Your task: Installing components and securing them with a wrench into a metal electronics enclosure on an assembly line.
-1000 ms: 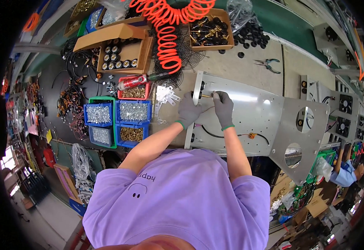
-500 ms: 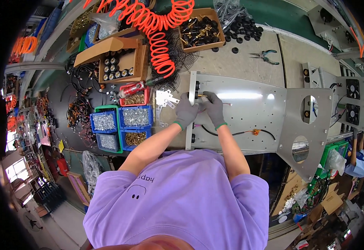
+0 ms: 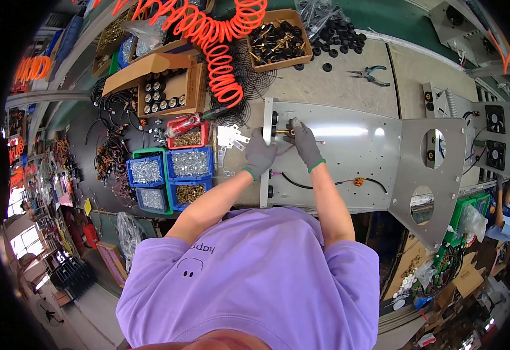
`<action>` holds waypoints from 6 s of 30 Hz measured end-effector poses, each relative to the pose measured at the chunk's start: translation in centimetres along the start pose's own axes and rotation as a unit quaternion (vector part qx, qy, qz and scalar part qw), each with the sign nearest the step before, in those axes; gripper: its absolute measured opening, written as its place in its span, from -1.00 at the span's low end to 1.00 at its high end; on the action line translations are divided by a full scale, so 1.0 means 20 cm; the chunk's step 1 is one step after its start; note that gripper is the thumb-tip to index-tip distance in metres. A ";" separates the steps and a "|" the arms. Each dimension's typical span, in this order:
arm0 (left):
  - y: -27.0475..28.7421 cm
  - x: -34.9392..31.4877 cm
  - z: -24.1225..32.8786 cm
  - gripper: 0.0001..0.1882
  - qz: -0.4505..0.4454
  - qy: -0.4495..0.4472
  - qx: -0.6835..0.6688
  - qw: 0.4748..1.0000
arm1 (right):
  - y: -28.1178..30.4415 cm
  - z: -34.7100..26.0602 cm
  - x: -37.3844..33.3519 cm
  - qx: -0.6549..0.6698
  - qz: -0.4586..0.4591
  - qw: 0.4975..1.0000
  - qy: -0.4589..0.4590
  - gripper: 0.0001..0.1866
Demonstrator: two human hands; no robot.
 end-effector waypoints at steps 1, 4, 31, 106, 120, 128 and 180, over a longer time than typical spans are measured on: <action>0.00 0.00 0.00 -0.46 -0.007 -0.001 -0.002 1.000 | -0.01 0.00 0.00 0.003 -0.018 1.000 0.004 -0.49; -0.01 0.00 -0.01 -0.47 -0.007 -0.006 -0.005 1.000 | -0.04 0.00 0.00 0.027 -0.058 0.998 0.001 -0.51; -0.01 -0.02 0.02 -0.41 -0.023 -0.025 -0.033 0.999 | 0.01 0.02 -0.01 -0.222 -0.109 0.954 0.167 -0.74; 0.00 0.01 0.00 -0.37 0.040 -0.094 -0.039 0.994 | -0.16 0.01 0.07 -0.462 -0.001 0.883 0.086 -0.57; 0.06 -0.16 0.19 -0.35 -0.010 -0.134 -0.159 0.978 | 1.29 -0.03 -1.44 -0.419 0.490 0.755 0.119 -0.74; -0.02 -0.02 0.08 -0.28 0.012 -0.158 -0.129 0.979 | 2.27 -0.25 -1.78 -0.336 0.707 0.592 -0.194 -0.48; 0.05 -0.02 0.01 -0.46 -0.066 0.005 -0.063 0.996 | -0.17 -0.67 -0.36 -0.467 0.066 0.830 0.298 -0.81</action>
Point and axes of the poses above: each hand's wrist, its own x-axis towards the middle knuckle, its own y-axis out of the back of the hand, z = x × y, the point moved 4 cm from there along x, towards the middle knuckle, and after that the axes turned 6 degrees about x, right-handed, at the moved point
